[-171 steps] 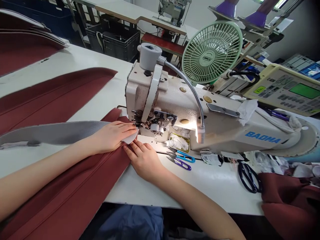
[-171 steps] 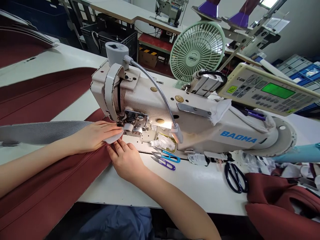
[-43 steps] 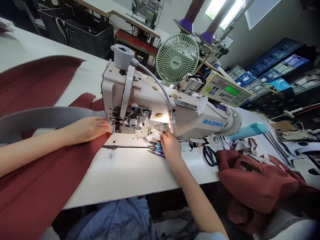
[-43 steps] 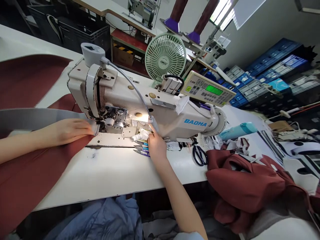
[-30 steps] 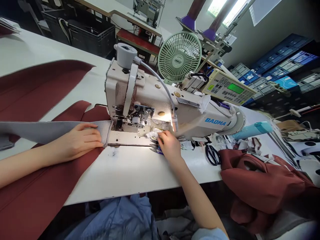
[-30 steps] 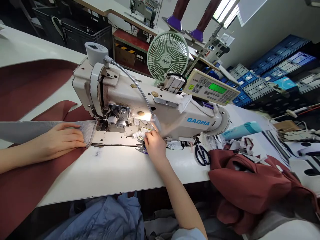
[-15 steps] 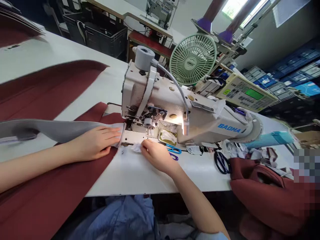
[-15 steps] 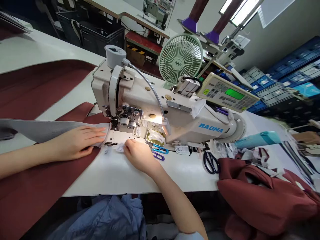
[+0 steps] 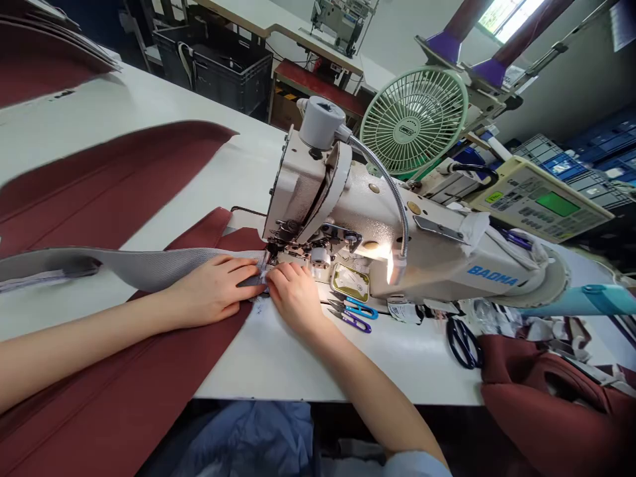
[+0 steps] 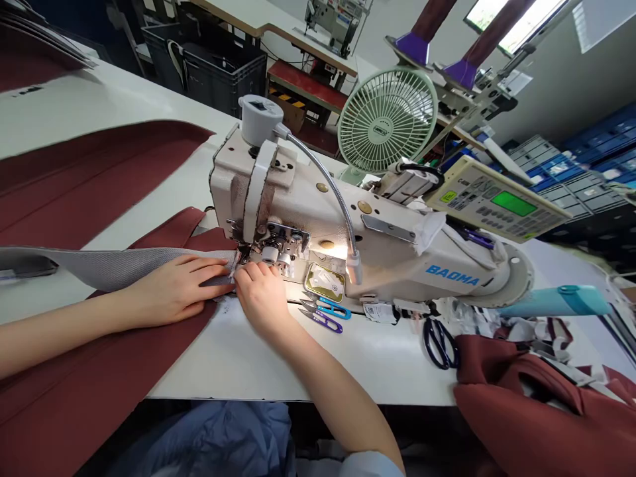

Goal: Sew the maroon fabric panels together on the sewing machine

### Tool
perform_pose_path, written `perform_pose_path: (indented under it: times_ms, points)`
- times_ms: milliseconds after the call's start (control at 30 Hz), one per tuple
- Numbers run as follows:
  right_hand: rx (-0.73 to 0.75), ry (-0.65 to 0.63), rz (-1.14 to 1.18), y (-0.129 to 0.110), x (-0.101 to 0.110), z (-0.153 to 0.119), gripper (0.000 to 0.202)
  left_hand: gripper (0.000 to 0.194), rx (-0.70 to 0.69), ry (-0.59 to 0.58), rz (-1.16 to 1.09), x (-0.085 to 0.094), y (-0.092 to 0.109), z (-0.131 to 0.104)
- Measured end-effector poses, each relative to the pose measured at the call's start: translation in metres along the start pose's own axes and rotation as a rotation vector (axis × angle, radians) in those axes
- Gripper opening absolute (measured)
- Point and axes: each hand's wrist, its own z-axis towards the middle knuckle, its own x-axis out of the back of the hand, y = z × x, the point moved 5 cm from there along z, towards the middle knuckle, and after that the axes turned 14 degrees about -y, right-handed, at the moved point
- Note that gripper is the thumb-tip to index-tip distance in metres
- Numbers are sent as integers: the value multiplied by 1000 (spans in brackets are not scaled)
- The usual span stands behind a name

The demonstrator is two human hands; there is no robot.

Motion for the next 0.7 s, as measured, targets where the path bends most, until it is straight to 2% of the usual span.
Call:
perform_pose_path:
  times_ms: [100, 267, 400, 700]
  points:
    - [48, 54, 49, 6, 0, -1, 19, 41, 3, -9, -27, 0, 0, 0]
    - [-47, 53, -2, 15, 1, -1, 22, 44, 34, 48, -135, 1, -4, -2]
    - [-70, 58, -51, 12, 0, -1, 22, 36, 73, 99, -221, 3, -10, -4]
    - [-97, 118, -229, 6, -7, 0, 20, 35, 66, 72, -244, 1, -13, -4]
